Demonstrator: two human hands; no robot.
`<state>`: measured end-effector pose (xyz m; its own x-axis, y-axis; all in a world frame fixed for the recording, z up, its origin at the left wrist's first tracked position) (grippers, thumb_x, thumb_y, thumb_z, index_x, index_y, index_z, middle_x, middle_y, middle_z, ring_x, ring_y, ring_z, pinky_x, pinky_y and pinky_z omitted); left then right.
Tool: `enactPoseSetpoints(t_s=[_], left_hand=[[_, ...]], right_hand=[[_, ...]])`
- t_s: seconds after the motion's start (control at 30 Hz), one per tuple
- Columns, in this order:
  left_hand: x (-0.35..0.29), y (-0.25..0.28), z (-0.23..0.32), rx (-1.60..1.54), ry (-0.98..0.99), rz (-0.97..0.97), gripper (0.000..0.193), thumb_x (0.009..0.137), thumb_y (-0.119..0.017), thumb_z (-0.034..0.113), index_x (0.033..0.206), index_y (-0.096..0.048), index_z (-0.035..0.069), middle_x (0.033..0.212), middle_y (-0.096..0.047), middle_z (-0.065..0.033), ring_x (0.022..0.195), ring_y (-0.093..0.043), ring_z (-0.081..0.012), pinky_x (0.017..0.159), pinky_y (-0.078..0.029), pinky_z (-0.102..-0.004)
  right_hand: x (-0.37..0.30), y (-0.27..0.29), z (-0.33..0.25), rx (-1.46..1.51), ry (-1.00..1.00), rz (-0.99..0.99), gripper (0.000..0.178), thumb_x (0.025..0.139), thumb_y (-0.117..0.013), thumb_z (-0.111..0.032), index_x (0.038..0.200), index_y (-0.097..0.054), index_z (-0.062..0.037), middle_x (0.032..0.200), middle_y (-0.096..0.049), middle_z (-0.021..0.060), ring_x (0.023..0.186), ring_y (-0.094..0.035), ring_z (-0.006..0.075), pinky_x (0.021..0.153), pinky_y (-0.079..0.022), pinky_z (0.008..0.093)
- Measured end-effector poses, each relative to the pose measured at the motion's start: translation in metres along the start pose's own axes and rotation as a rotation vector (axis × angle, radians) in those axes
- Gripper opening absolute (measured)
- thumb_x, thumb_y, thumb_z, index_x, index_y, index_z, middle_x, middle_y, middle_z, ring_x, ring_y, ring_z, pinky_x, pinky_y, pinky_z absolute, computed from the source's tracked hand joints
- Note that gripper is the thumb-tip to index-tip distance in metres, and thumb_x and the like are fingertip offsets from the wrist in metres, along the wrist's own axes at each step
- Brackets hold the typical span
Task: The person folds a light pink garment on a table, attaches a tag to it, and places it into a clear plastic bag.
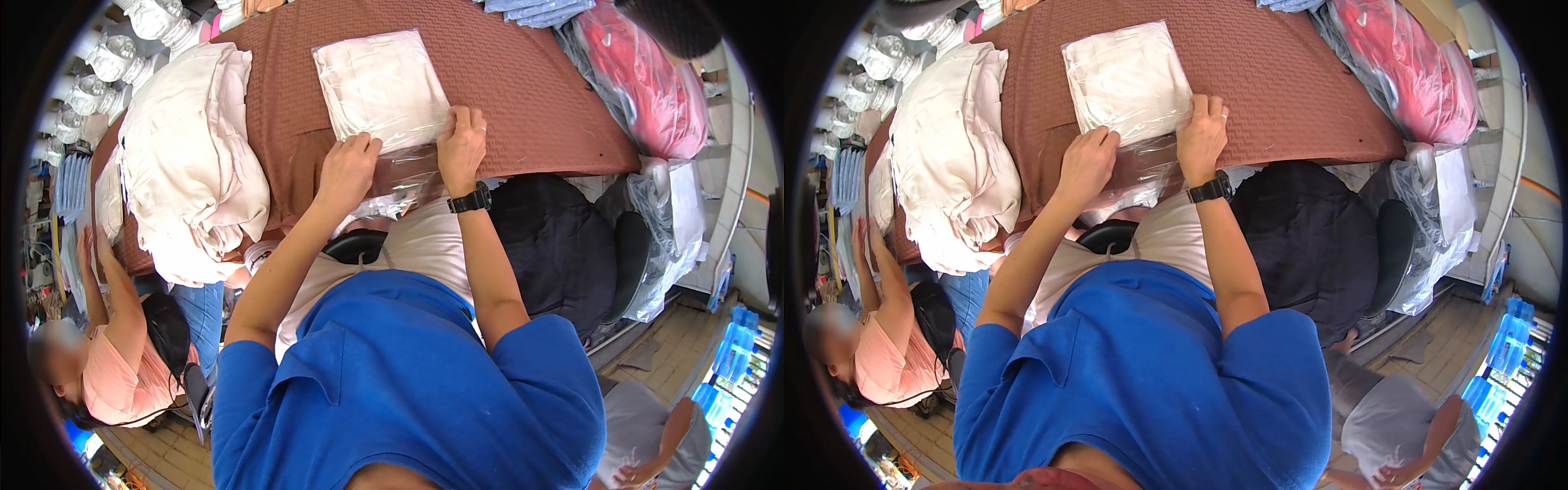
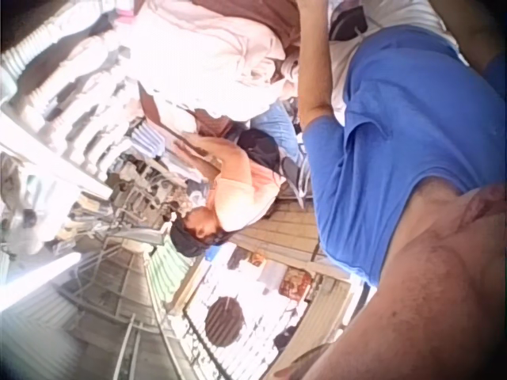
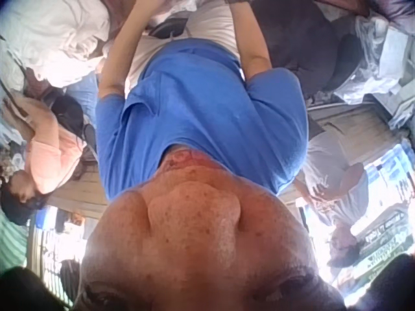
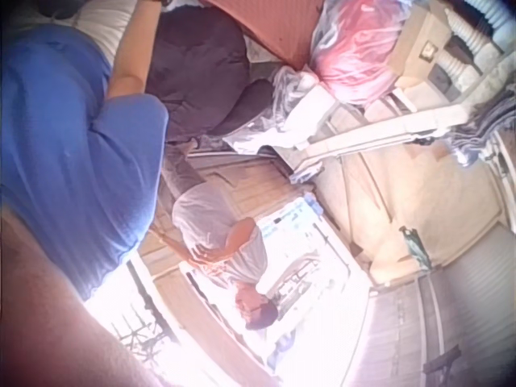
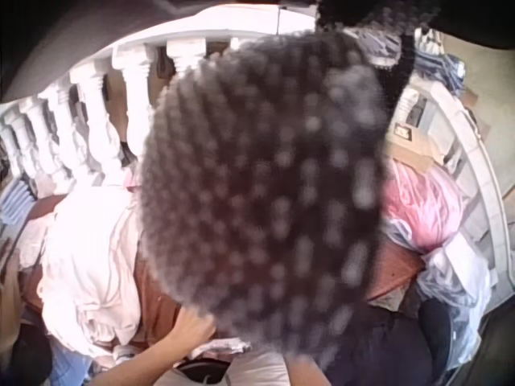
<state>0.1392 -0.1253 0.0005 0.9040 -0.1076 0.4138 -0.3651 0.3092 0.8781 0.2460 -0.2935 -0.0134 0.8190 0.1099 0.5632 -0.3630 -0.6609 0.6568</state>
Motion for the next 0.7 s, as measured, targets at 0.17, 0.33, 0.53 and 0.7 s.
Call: enactPoseSetpoints(t_s=[0.17,0.33,0.53,0.7], left_hand=[[0.005,-0.014,0.012,0.019,0.03,-0.198,0.023,0.076,-0.064,-0.002,0.099,-0.062,0.002,0.094,-0.06,-0.0121,0.088,-0.064,-0.0281,0.075,-0.053,-0.0398],[0.012,0.004,0.031,0.025,-0.152,0.039,0.028,0.076,-0.064,-0.004,0.103,-0.062,0.002,0.105,-0.058,-0.0146,0.096,-0.064,-0.0295,0.074,-0.055,-0.0393],[0.005,-0.02,0.019,0.03,-0.111,-0.21,0.025,0.077,-0.062,-0.002,0.102,-0.058,0.0,0.107,-0.056,-0.0129,0.1,-0.062,-0.0291,0.076,-0.059,-0.0374],[0.01,-0.027,0.021,0.118,-0.058,-0.316,0.027,0.077,-0.063,-0.001,0.103,-0.058,0.0,0.107,-0.056,-0.0129,0.1,-0.062,-0.0281,0.076,-0.059,-0.0362]], right_hand=[[0.0,-0.003,0.018,0.082,-0.162,0.097,0.024,0.082,-0.06,0.007,0.104,-0.062,-0.004,0.1,-0.058,0.0177,0.097,-0.056,0.041,0.081,-0.048,0.0505],[-0.004,0.004,0.021,0.072,-0.059,0.032,0.015,0.085,-0.064,0.0,0.1,-0.064,-0.0038,0.094,-0.058,0.0166,0.085,-0.057,0.0373,0.077,-0.048,0.0474],[-0.014,0.017,0.026,-0.006,0.008,-0.07,0.021,0.084,-0.064,0.003,0.104,-0.064,-0.0039,0.099,-0.06,0.018,0.09,-0.058,0.0409,0.081,-0.048,0.0513],[-0.014,0.016,0.031,0.067,-0.006,-0.093,0.02,0.086,-0.063,0.001,0.105,-0.063,-0.0036,0.097,-0.061,0.0174,0.091,-0.058,0.0406,0.08,-0.049,0.0502]])
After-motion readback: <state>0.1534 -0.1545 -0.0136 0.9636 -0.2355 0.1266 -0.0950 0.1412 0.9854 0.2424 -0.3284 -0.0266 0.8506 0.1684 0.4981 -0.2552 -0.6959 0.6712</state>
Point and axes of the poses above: each hand's wrist, its own x-axis towards the middle knuckle, its own y-axis out of the back of the hand, z = x × y, the point moved 7 cm from there along x, towards the middle knuckle
